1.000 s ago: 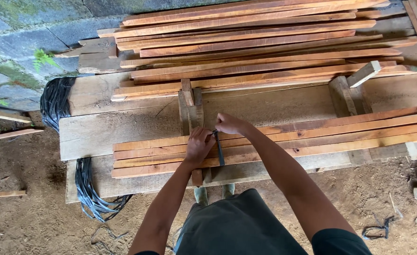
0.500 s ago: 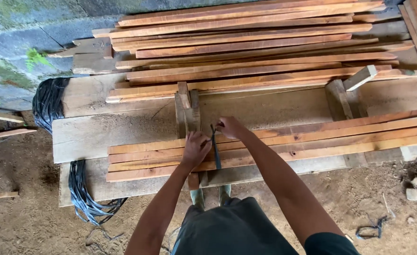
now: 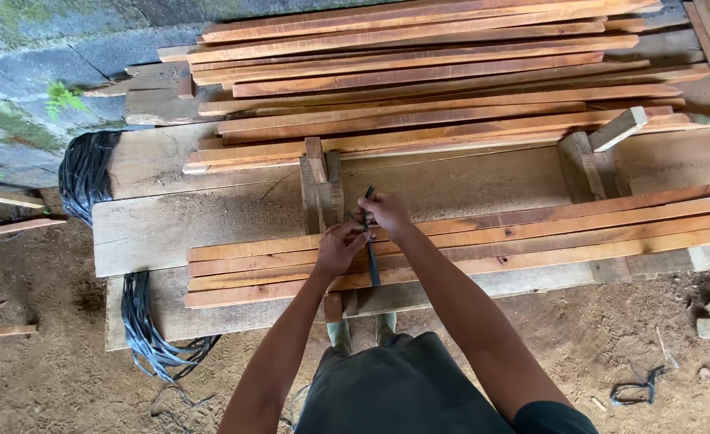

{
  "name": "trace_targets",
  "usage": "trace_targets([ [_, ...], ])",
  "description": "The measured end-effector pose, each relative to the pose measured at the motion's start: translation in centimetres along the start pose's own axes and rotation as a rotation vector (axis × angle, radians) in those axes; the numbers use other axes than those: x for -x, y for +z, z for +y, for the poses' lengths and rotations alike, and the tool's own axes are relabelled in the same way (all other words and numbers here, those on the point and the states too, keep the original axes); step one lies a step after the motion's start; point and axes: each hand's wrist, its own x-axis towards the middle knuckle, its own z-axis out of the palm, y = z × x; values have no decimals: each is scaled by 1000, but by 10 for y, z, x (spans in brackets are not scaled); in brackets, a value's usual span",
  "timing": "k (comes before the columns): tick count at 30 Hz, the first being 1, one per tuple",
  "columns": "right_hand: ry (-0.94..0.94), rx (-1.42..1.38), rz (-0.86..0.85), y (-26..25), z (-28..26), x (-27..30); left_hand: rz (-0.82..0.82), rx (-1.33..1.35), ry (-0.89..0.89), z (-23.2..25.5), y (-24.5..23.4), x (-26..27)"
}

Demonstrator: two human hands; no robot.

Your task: Organising and bundling wooden planks together using flexible ties.

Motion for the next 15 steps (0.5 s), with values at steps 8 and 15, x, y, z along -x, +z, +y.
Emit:
trace_targets([
  [8, 194, -263, -132, 1, -45, 24, -82, 152, -34, 12, -6, -2],
  [15, 157, 42, 105, 12, 0, -38, 38, -150, 6, 0, 4, 5],
])
